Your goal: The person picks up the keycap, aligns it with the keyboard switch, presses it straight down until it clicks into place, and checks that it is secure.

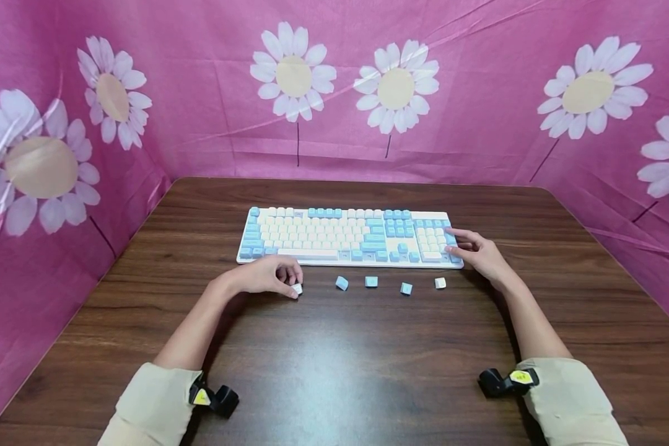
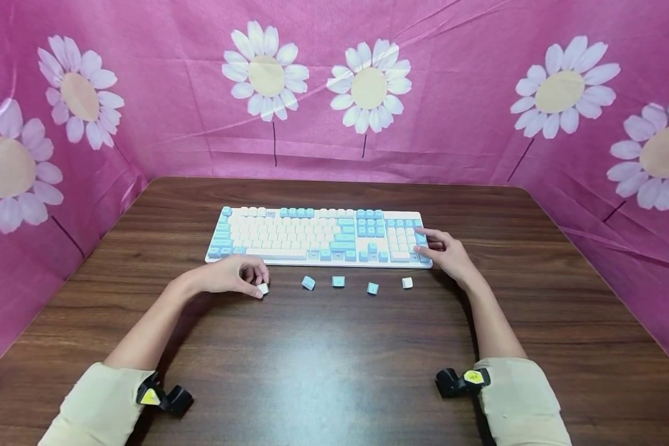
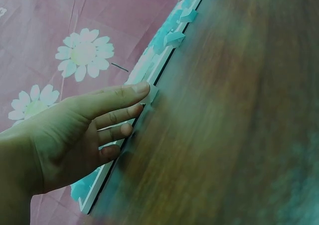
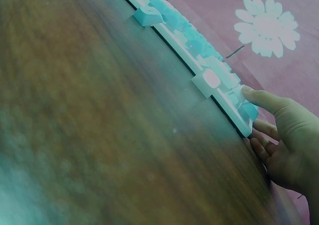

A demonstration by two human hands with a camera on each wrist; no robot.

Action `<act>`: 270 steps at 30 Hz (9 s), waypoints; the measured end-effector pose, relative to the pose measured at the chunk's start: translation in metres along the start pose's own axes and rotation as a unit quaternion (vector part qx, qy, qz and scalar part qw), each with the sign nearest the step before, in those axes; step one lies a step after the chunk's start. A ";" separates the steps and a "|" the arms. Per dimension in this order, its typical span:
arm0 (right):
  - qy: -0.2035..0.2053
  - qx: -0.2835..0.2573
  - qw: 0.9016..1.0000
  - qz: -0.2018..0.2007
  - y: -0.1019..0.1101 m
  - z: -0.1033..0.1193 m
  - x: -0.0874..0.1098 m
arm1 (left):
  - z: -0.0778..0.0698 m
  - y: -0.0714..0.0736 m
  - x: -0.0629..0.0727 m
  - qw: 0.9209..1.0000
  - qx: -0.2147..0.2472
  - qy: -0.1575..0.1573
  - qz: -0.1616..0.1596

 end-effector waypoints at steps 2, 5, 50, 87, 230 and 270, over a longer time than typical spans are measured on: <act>0.001 -0.002 1.000 0.001 -0.001 0.008 0.003 | -0.002 0.000 -0.001 1.000 -0.002 -0.008 0.000; 0.004 -0.003 1.000 0.002 -0.003 0.017 0.007 | -0.002 0.002 -0.001 1.000 -0.012 -0.011 -0.006; 0.011 -0.003 1.000 -0.003 -0.002 0.017 0.006 | 0.002 0.007 -0.002 0.998 -0.057 0.004 -0.037; 0.002 0.001 1.000 0.002 0.000 -0.004 -0.003 | 0.003 0.018 0.000 0.997 -0.051 0.010 -0.056; 0.008 0.003 1.000 -0.004 -0.002 0.008 0.003 | 0.039 0.125 -0.066 0.968 -0.114 0.077 -0.211; 0.002 0.002 1.000 -0.008 -0.001 0.001 0.001 | 0.041 0.117 -0.068 0.982 -0.017 0.039 -0.185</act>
Point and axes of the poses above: each hand's wrist, its own x-axis away from the middle knuckle, its own y-axis out of the back of the hand, z = x × y, the point moved 10 cm from there along -x, towards the middle knuckle, and after that the axes turned 4 degrees about z, right-handed, at the moved point
